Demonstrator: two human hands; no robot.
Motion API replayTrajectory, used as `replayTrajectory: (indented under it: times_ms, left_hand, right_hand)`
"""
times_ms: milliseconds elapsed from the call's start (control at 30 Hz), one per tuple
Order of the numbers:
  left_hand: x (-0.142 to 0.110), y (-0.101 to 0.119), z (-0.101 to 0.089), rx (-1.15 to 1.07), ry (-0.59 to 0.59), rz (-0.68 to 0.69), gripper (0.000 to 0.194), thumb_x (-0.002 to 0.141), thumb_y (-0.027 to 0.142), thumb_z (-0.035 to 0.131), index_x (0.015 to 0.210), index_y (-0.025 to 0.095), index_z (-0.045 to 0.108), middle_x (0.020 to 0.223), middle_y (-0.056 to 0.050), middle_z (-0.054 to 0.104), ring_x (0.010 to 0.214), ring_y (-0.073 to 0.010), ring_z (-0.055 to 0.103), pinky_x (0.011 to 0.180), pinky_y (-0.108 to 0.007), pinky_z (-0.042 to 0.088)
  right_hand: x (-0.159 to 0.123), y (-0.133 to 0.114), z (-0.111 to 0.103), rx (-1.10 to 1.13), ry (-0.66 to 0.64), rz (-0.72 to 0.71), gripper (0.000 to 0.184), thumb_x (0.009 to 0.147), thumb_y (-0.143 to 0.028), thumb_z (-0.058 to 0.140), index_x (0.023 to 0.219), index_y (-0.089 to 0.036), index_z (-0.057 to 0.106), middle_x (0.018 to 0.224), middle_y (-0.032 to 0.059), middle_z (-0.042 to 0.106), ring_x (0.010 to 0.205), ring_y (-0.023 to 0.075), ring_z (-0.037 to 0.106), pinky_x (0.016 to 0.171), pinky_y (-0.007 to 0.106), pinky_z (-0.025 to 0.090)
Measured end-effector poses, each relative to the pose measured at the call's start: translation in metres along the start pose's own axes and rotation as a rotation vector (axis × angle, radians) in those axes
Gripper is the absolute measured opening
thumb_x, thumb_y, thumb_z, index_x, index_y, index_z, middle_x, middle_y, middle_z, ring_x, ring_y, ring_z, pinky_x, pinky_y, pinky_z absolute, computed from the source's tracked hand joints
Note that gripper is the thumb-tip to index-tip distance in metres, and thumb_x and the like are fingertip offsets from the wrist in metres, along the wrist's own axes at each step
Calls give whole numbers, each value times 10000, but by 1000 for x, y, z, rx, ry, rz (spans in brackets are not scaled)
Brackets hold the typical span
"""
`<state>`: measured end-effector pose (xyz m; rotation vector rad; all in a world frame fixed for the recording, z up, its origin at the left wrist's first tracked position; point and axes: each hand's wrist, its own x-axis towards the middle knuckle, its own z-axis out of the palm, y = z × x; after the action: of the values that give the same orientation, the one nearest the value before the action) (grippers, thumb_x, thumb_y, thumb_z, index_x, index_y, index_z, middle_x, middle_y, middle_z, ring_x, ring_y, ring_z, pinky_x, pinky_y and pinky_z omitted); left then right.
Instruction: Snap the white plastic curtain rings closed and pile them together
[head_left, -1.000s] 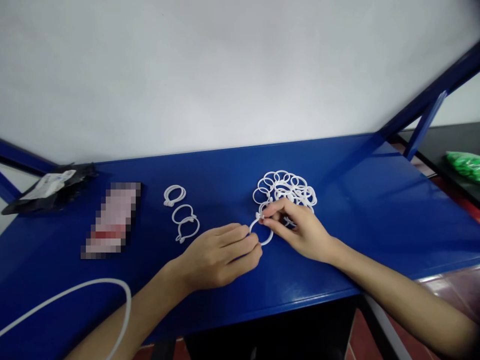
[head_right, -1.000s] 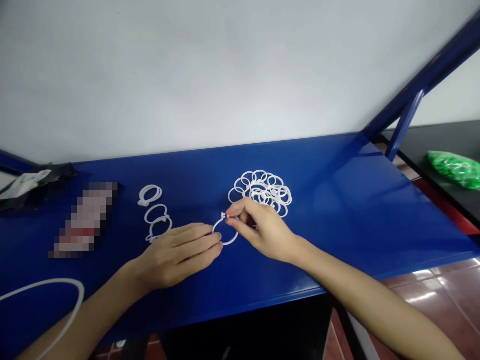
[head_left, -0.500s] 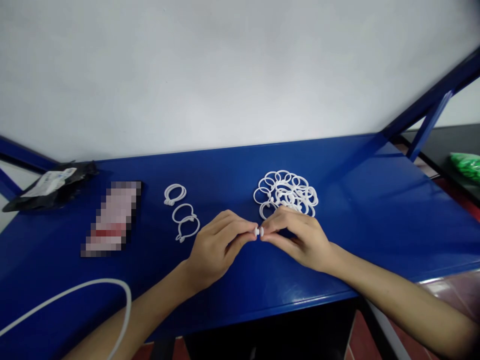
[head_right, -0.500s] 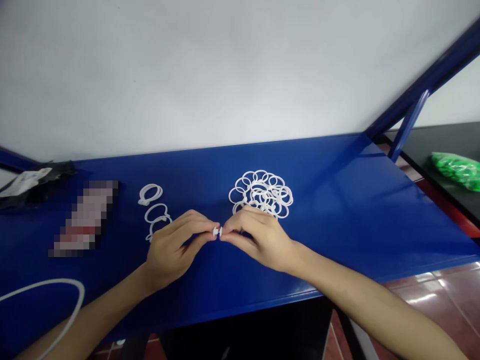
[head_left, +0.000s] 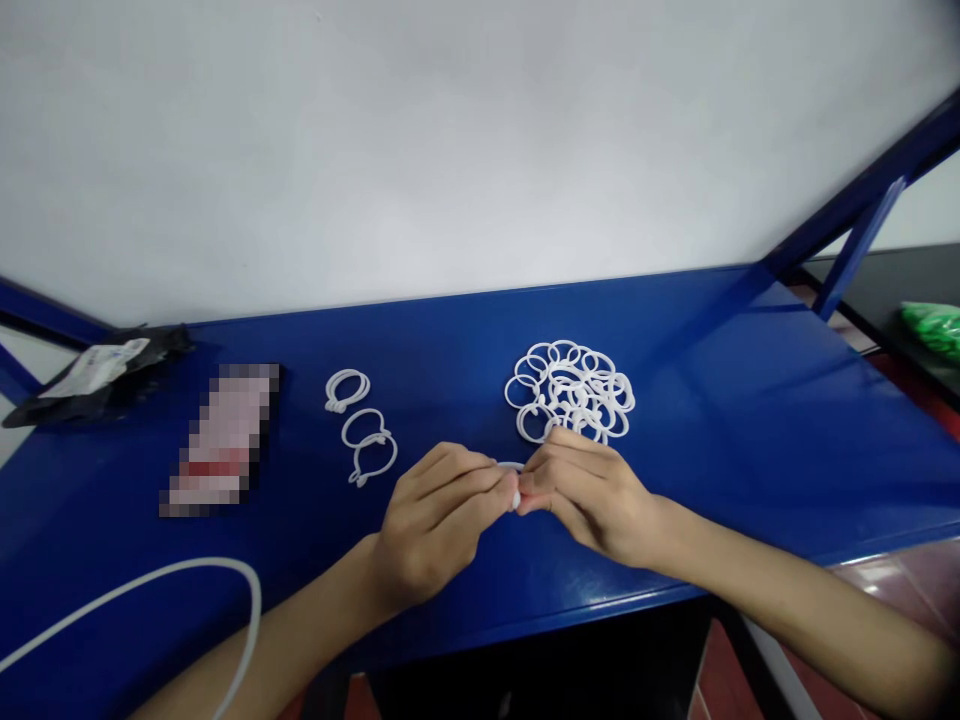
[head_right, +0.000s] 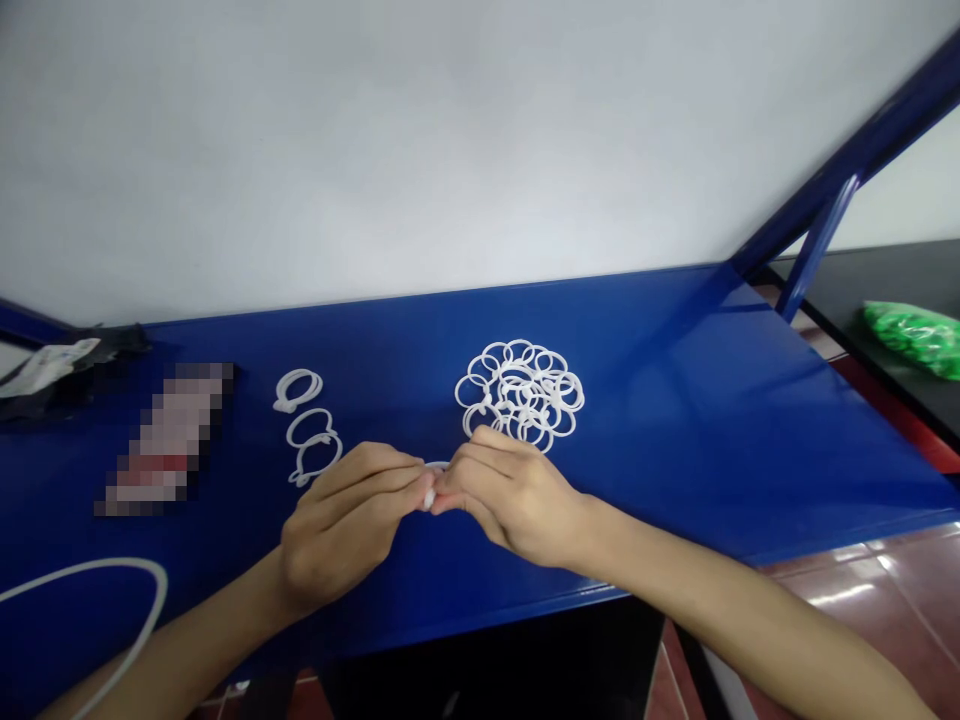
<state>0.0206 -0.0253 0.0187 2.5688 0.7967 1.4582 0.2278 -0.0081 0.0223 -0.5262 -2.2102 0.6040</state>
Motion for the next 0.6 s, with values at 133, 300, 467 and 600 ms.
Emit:
replayTrajectory:
  times_ms: [133,300,467,600]
  left_hand:
    - [3,-5,-1,84,-67,37,148,916,62,602,1006,170,648,882,-24,759,849,-160,695,729,-317,573]
    - [9,-33,-17,364,-183,-52,278,916,116,587,1180,185,639,1088,-57,750,972,-206,676,883,-381,535]
    - [10,-75,-54,600,-430,-472,328,887,139,459,1142,158,663,1105,-114,708,1016,-299,613,893,-485,515]
    - [9,-88,-77,656,-625,-573,399,844,187,460,1202,154,633,1176,-126,653,1070,-315,580,941,-489,489]
  right_hand:
    - [5,7,-7,-7,-59,4,141,1021,-231,505,959,-200,627,842,30,678,764,149,588,703,304,512]
    - [13,27,-44,-193,13,156,83,977,-274,599,968,-219,660,924,37,721,870,171,648,790,339,530]
    - [5,59,-85,-480,137,483,176,944,-362,591,912,-216,685,861,48,719,738,183,607,685,358,502]
    - [-2,78,-92,-482,52,574,195,911,-373,590,892,-217,706,876,50,733,753,193,592,705,371,482]
